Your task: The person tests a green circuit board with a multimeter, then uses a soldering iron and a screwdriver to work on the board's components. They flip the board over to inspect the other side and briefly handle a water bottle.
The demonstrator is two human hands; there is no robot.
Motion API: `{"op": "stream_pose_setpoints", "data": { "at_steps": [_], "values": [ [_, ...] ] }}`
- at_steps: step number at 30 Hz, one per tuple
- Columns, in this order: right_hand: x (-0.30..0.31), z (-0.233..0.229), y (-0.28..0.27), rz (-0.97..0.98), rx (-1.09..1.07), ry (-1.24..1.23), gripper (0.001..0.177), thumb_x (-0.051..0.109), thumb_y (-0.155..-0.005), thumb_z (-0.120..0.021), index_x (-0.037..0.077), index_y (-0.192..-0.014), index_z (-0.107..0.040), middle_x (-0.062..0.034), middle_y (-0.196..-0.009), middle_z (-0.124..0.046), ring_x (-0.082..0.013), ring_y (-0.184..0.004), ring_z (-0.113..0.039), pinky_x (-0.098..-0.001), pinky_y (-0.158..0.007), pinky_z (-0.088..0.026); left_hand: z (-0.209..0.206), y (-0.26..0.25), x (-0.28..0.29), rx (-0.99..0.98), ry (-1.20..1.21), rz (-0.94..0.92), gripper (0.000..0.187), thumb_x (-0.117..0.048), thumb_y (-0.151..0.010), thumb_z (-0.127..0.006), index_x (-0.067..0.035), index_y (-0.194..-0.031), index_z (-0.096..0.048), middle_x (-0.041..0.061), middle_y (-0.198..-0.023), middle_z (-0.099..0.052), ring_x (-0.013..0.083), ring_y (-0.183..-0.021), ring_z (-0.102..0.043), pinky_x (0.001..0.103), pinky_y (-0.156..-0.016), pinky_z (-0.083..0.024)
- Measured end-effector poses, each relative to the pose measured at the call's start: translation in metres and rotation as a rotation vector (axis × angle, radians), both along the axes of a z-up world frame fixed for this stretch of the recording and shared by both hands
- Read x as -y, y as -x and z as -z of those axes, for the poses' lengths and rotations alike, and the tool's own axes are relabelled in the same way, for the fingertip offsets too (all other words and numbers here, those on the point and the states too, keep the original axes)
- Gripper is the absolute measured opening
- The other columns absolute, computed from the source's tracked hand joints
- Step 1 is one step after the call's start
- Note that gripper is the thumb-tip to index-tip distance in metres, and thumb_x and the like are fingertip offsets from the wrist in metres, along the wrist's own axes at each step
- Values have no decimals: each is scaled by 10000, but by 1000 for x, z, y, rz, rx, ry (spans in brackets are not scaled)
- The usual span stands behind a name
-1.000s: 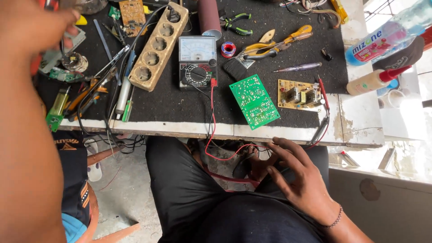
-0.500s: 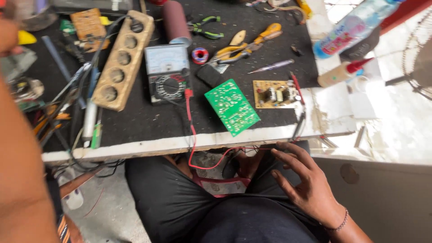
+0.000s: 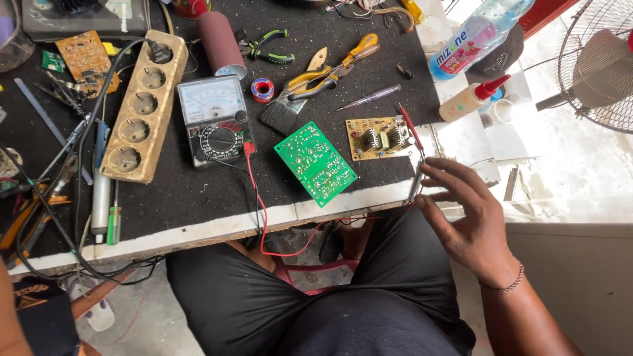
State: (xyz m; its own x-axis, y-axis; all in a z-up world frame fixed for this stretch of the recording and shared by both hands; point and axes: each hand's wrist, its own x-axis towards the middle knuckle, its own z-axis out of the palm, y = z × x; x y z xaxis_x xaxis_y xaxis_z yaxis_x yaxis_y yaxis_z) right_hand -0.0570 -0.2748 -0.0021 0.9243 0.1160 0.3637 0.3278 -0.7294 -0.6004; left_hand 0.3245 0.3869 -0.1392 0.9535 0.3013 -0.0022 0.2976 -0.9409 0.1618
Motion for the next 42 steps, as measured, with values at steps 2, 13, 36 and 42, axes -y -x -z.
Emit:
{"op": "stream_pose_setpoints", "data": {
  "at_steps": [2, 13, 36, 42],
  "values": [
    [0, -4, 6, 30, -29, -19, 375, 56, -950, -684, -4, -1318, -651, -203, -1376, -605, -253, -1093, -698, -336, -909, -637, -26, 22, 14, 23, -43, -16, 524, -518, -1022, -666, -4, -1064, -753, 246, -973, -735, 455, -875, -673, 501, -674, -513],
    [9, 19, 12, 111, -83, -3, 389, 11, -941, -715, -88, -1316, -680, -253, -1408, -644, -316, -1056, -710, -393, -820, -626, -109, 113, 16, 149, -113, -228, 627, -666, -1111, -724, -40, -1092, -752, 223, -992, -716, 460, -889, -687, 552, -676, -556],
    [-5, 52, -214, -181, -101, 615, 263, 224, -907, -729, 191, -1153, -817, -90, -1133, -779, -402, -1003, -698, -485, -823, -532, -74, 340, 305, 279, 489, 171, 579, -341, -948, -705, -18, -1417, -601, 252, -1072, -688, 477, -979, -685, 584, -790, -560],
    [12, 78, -232, -262, -23, 606, 158, 203, -919, -751, 182, -1058, -822, -77, -1080, -783, -385, -1034, -705, -465, -847, -550, -59, 336, 297, 337, 690, 80, 492, -333, -931, -761, -44, -1313, -650, 183, -995, -735, 410, -932, -728, 502, -768, -579]
  ]
}}
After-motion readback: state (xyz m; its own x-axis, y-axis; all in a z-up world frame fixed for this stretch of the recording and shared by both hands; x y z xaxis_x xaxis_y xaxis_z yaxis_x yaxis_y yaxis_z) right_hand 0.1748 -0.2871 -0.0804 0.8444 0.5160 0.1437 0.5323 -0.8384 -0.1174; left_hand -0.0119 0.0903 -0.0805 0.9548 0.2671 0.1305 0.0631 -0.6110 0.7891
